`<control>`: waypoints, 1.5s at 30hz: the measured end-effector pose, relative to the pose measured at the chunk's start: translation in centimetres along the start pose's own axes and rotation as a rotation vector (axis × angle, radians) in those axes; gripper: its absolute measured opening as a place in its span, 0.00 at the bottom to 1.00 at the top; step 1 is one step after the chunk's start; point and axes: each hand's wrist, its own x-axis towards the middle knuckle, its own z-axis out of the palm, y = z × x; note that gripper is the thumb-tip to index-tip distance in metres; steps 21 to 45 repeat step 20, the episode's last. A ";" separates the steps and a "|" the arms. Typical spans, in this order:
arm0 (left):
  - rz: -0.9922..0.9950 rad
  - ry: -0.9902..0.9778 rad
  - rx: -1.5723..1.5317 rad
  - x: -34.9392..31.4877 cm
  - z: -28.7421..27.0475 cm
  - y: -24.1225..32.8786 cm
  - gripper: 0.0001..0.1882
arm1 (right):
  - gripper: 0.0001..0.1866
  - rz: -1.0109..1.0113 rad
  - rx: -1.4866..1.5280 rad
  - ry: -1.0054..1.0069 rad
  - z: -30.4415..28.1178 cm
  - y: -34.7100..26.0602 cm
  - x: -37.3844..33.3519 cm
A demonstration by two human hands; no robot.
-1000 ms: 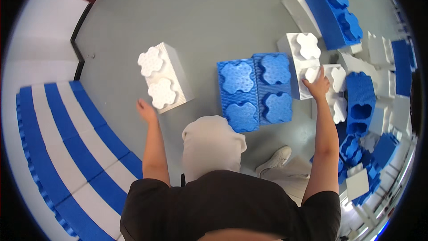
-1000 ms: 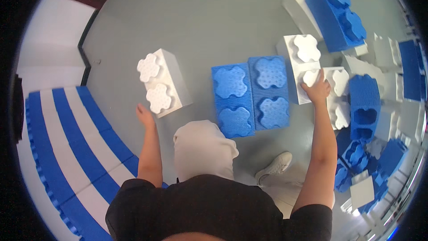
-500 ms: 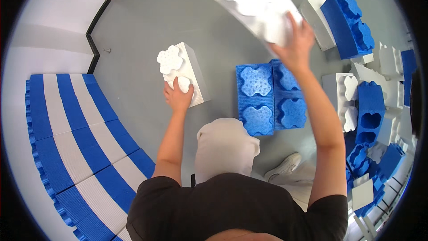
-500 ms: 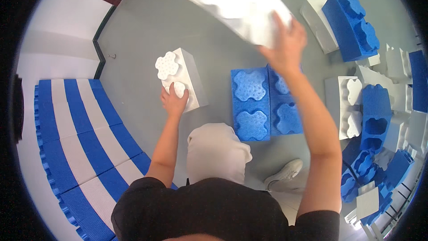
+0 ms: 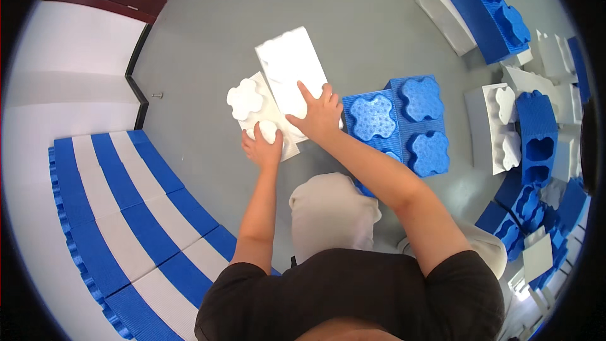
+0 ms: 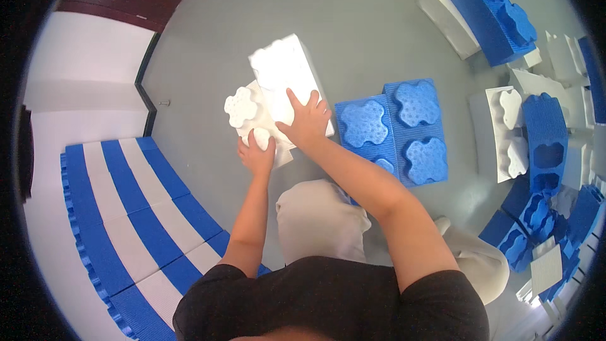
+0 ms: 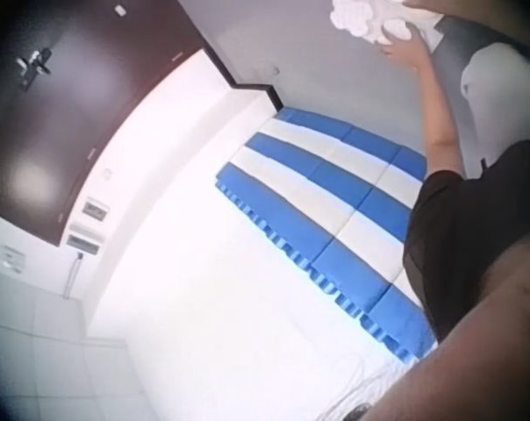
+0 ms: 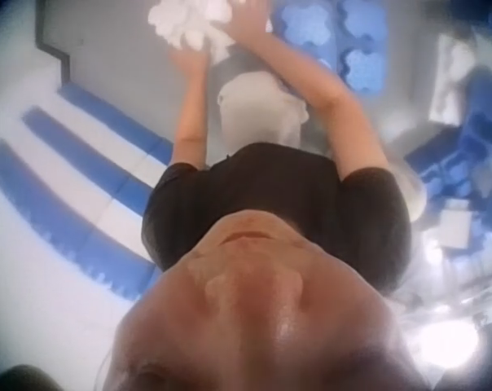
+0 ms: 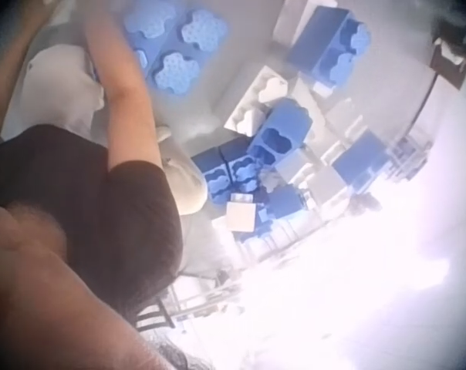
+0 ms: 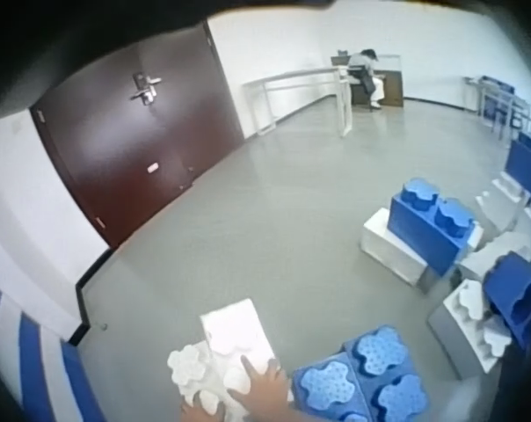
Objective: Assembling and stacking large interlocking blue and white foam blocks on the floor.
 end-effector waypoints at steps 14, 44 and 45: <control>0.074 -0.142 -0.085 0.6 -1.2 0.2 0.40 | 0.39 -0.125 -0.030 -0.315 2.2 6.0 -1.8; 0.112 -0.161 -0.073 -2.2 -1.6 -1.0 0.41 | 0.43 -0.138 -0.001 -0.400 1.8 6.7 -1.8; 0.112 -0.161 -0.073 -2.2 -1.6 -1.0 0.41 | 0.43 -0.138 -0.001 -0.400 1.8 6.7 -1.8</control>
